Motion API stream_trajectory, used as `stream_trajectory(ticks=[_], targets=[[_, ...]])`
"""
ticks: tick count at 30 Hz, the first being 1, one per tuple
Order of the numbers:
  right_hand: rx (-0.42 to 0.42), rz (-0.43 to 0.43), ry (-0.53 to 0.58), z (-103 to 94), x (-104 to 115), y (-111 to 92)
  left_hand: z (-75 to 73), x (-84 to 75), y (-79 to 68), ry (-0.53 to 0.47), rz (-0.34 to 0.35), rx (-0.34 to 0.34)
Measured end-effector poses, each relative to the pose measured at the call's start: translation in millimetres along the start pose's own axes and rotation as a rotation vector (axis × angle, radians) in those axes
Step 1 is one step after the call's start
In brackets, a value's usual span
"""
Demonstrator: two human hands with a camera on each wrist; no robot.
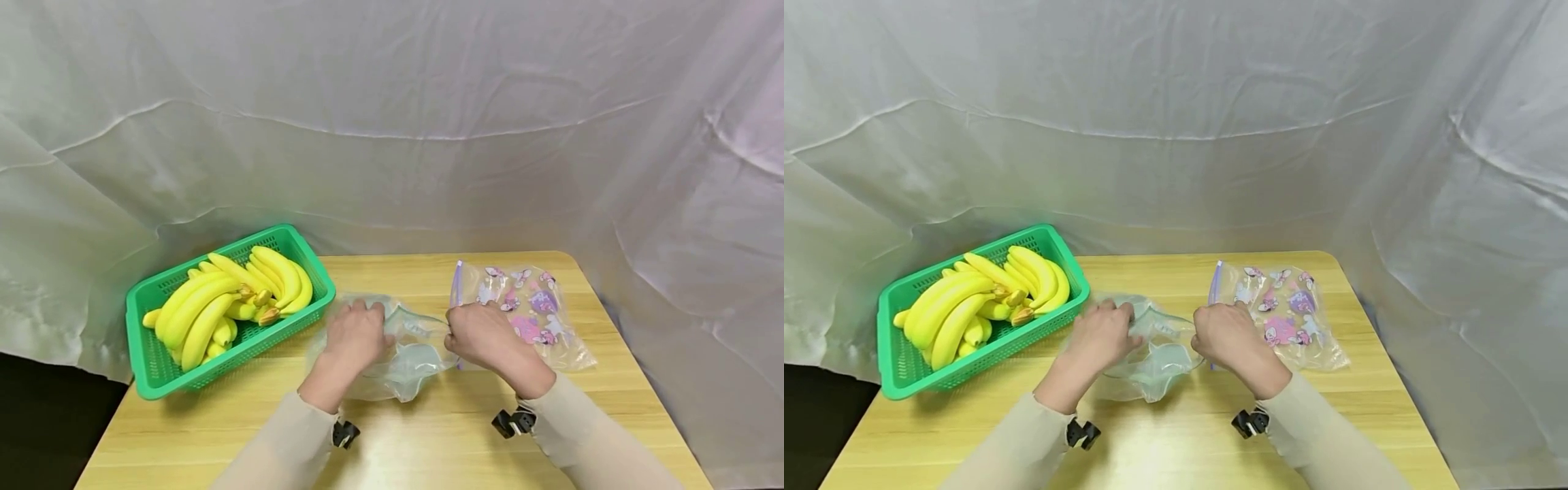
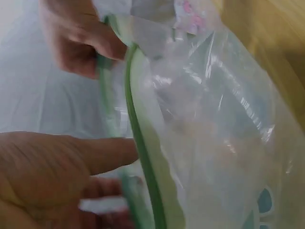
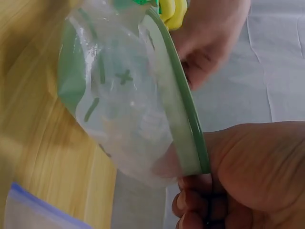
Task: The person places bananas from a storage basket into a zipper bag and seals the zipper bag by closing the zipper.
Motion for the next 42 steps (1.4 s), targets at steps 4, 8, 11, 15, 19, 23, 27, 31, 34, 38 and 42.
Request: stream_trajectory(ticks=[4, 8, 11, 15, 19, 23, 27, 31, 34, 38, 42], targets=[[0.031, -0.061, -0.058, 4.2, 10, -2, -12.2, 7.7, 15.0, -0.033, -0.027, -0.203], [0.010, -0.069, -0.043, 7.6, 12, 1, -13.9, 22.8, 21.9, -0.103, -0.113, -0.266], [-0.127, -0.028, 0.009, 3.3, 6, 5, -10.4, 27.1, 20.3, -0.127, -0.113, -0.214], [-0.374, -0.033, -0.013, -1.1, 2, 3, -0.6, 33.5, 10.2, -0.126, -0.133, -0.084], [-0.571, -0.088, -0.095, -1.3, 5, -4, 6.0, 34.0, 2.8, -0.115, -0.122, -0.034], [-0.618, -0.118, -0.096, 3.8, 7, -5, 6.7, 28.6, 1.4, -0.147, -0.069, -0.077], [-0.597, -0.121, -0.054, 6.6, 7, -3, 11.8, 29.4, -6.1, -0.172, -0.081, -0.059], [-0.562, -0.114, -0.007, 7.1, 5, -2, 25.4, 34.8, -18.4, -0.109, -0.168, 0.039], [-0.514, -0.086, 0.009, 10.2, 2, 0, 38.9, 30.7, -21.5, -0.077, -0.182, 0.117], [-0.466, -0.034, 0.014, 11.8, -4, 0, 52.9, 21.9, -23.1, -0.059, -0.153, 0.227], [-0.455, -0.001, 0.011, 3.3, -6, -5, 44.9, 20.3, -27.7, -0.093, -0.133, 0.244]])
Point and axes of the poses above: each hand's wrist, its own y-axis towards the middle knuckle, its own z-axis out of the palm, x = y × z, the point moved 9 cm from there along y, towards the middle knuckle, and after that the axes turned 2 degrees about x, right-handed, at the moved point
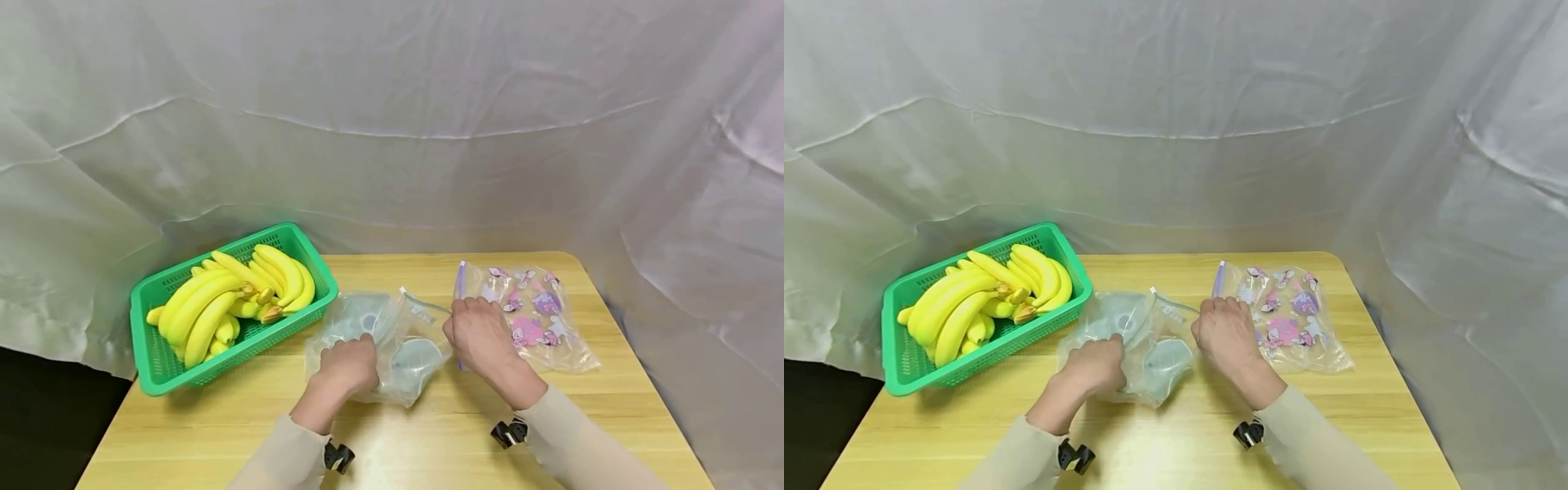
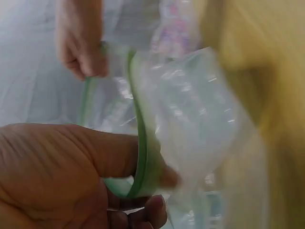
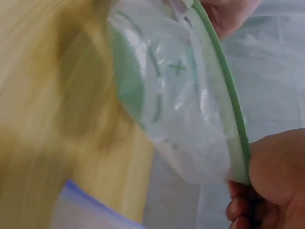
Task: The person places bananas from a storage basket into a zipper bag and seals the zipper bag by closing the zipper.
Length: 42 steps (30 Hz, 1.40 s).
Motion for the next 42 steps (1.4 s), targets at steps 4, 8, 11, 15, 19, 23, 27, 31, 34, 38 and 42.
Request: stream_trajectory(ticks=[4, 8, 11, 15, 19, 23, 27, 31, 34, 38, 42], targets=[[0.015, -0.009, -0.019, -14.4, 5, 0, -30.0, -6.6, -6.6, -0.057, 0.067, -0.190], [0.039, -0.048, -0.043, -18.8, 14, 0, -52.8, -13.9, -7.8, -0.066, 0.108, -0.457], [0.067, -0.090, -0.061, -16.1, 21, -2, -59.2, -10.4, -5.8, -0.041, 0.082, -0.583], [0.128, -0.096, -0.059, -16.7, 21, -4, -69.9, 5.4, -6.3, -0.033, 0.008, -0.668], [0.145, -0.084, -0.007, -29.4, 19, -2, -79.5, 9.6, -8.7, -0.072, 0.013, -0.644], [0.043, -0.088, 0.019, -50.5, 21, 2, -74.5, -12.8, -11.4, -0.101, 0.152, -0.478], [-0.072, -0.113, -0.061, -60.5, 22, 4, -72.3, -26.8, -16.2, -0.092, 0.205, -0.460], [-0.153, -0.149, -0.133, -56.8, 22, 2, -71.1, -26.7, -15.8, -0.057, 0.188, -0.507], [-0.183, -0.182, -0.128, -50.9, 22, 0, -67.9, -25.2, -13.1, -0.052, 0.178, -0.510], [-0.172, -0.208, -0.093, -43.0, 24, -1, -63.4, -24.3, -10.1, -0.036, 0.182, -0.524], [-0.117, -0.197, -0.064, -37.4, 24, -2, -64.6, -23.1, -10.7, 0.029, 0.184, -0.611]])
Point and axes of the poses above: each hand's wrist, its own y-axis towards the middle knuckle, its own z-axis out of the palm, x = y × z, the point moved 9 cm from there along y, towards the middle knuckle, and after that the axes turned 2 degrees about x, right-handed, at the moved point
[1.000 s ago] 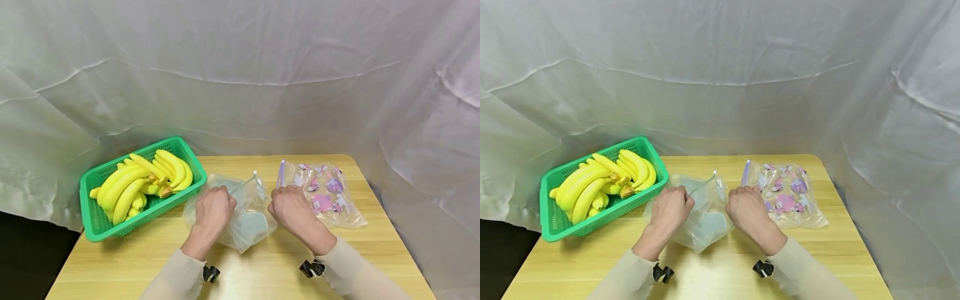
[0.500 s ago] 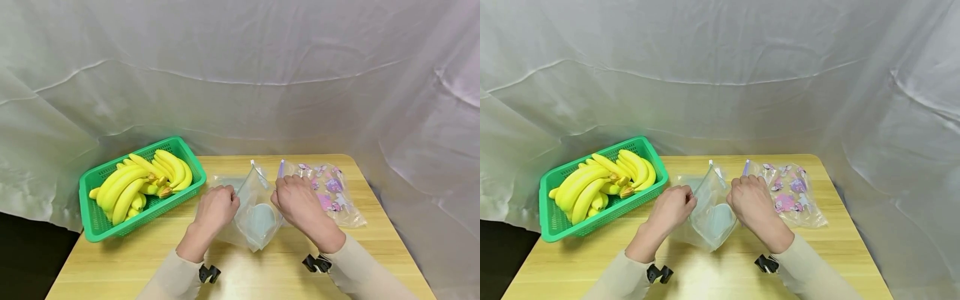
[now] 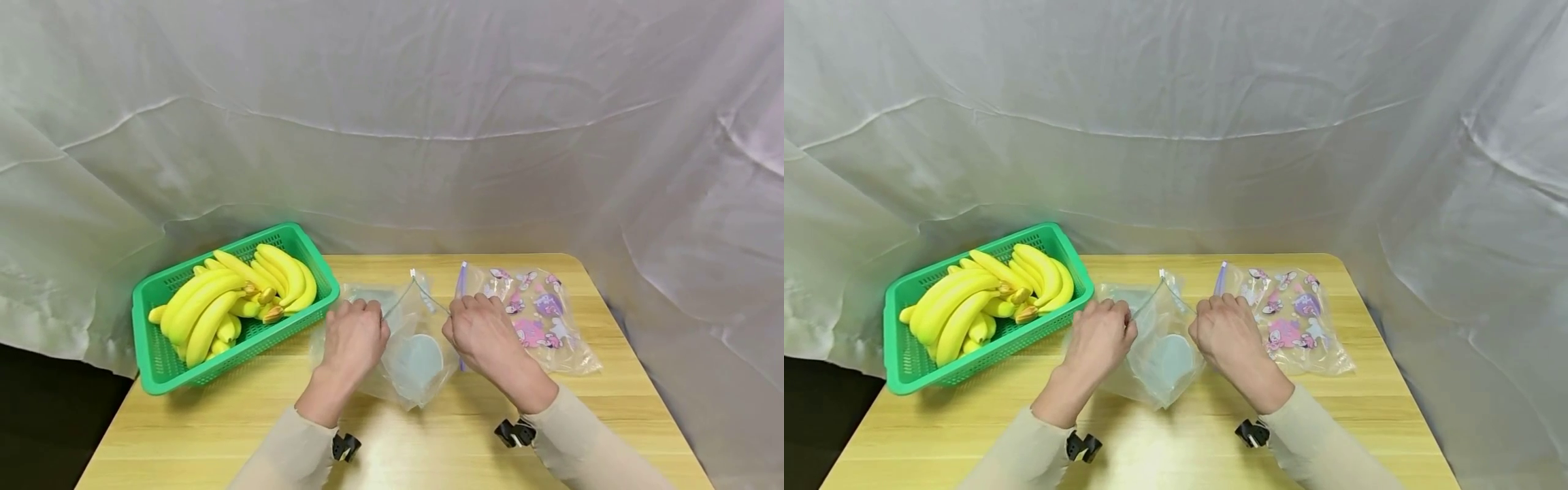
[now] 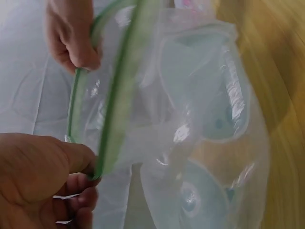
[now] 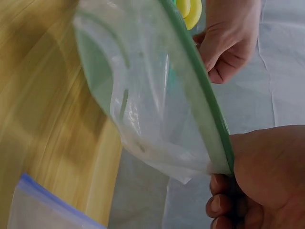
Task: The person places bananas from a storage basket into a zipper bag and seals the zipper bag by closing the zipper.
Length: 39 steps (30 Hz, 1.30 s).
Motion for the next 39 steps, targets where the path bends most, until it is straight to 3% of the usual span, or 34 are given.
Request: stream_trajectory(ticks=[4, 8, 11, 15, 21, 25, 34, 39], targets=[[0.118, 0.044, 0.042, 8.2, -2, 0, 1.4, 0.8, 1.7, 0.058, 0.022, -0.042], [0.218, 0.075, 0.074, 14.7, -2, 0, 9.9, 0.9, 3.0, 0.072, 0.035, 0.003], [0.247, 0.078, 0.082, 16.2, -1, 2, 14.1, -0.1, 2.8, 0.059, 0.037, 0.036], [0.249, 0.074, 0.091, 13.6, 1, 4, 15.7, -2.7, 3.5, 0.036, 0.050, 0.053], [0.214, 0.055, 0.119, 8.2, 4, 7, 24.3, 11.0, 7.2, 0.051, -0.051, 0.131], [0.194, 0.055, 0.099, 8.9, 4, 7, 24.9, 12.2, 7.3, 0.021, -0.058, 0.156], [0.172, 0.056, 0.093, 13.9, 1, 7, 12.8, 7.2, 3.8, -0.042, -0.012, 0.138], [0.153, 0.064, 0.098, 14.4, 0, 6, -6.9, 22.4, 2.0, -0.043, 0.002, 0.097]])
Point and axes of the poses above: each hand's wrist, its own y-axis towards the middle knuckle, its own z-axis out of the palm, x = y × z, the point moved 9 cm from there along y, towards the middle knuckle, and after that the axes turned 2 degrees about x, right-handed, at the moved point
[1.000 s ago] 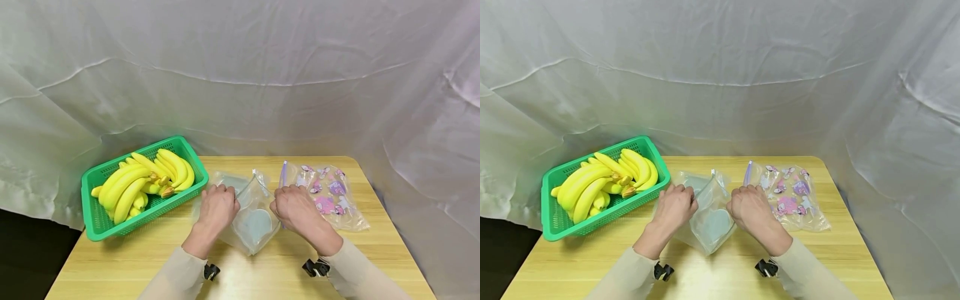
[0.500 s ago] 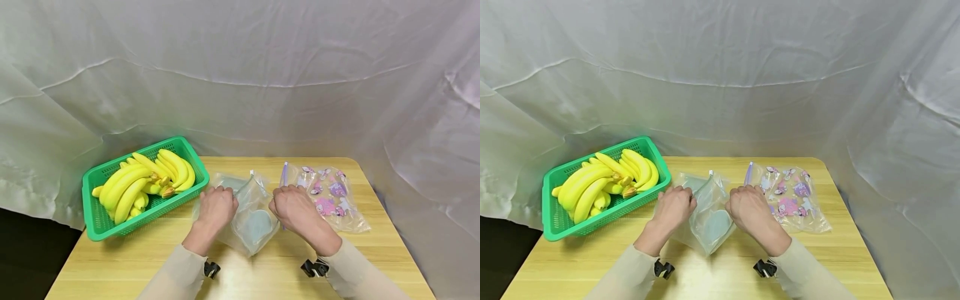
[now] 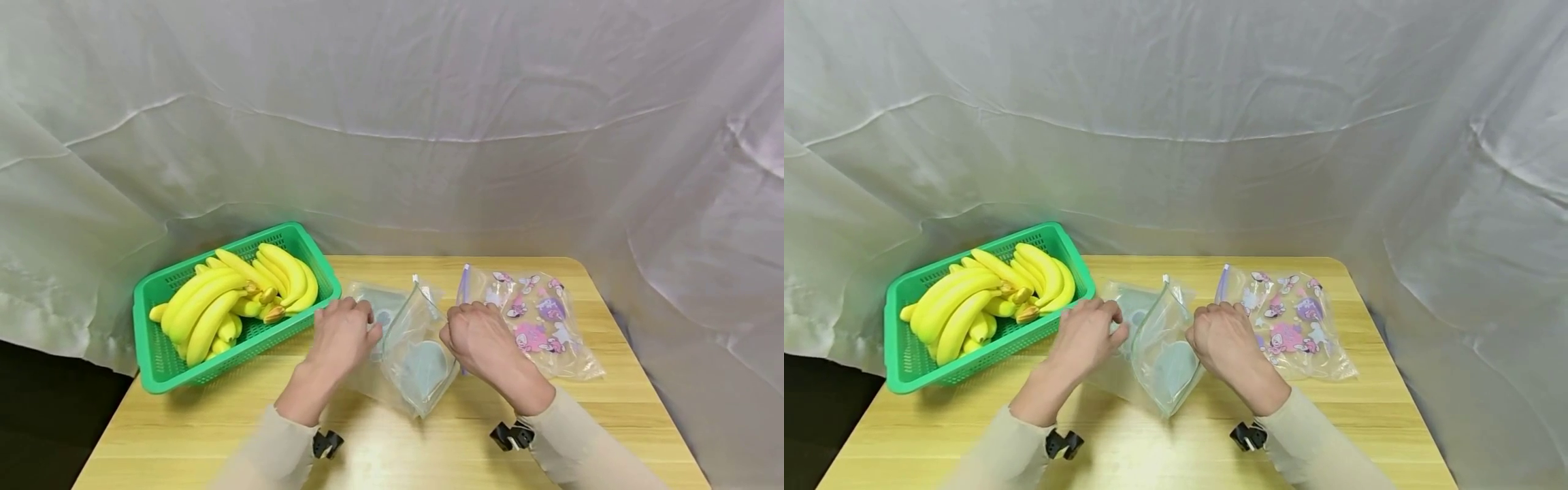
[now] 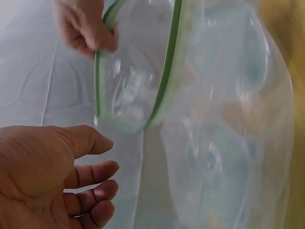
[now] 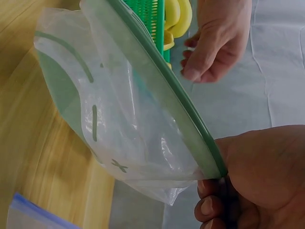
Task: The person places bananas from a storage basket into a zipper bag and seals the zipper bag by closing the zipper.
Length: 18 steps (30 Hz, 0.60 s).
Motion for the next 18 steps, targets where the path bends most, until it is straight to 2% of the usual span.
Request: stream_trajectory(ticks=[6, 14, 18], targets=[[-0.006, 0.039, 0.017, 0.0, -5, -2, -29.4, 35.5, 1.4, 0.059, 0.022, -0.049], [-0.007, 0.058, 0.026, -1.0, -7, -3, -59.3, 102.6, 4.0, 0.101, -0.019, -0.009], [0.005, 0.068, 0.028, -0.3, -9, -4, -75.7, 136.5, 1.2, 0.111, -0.064, 0.013]])
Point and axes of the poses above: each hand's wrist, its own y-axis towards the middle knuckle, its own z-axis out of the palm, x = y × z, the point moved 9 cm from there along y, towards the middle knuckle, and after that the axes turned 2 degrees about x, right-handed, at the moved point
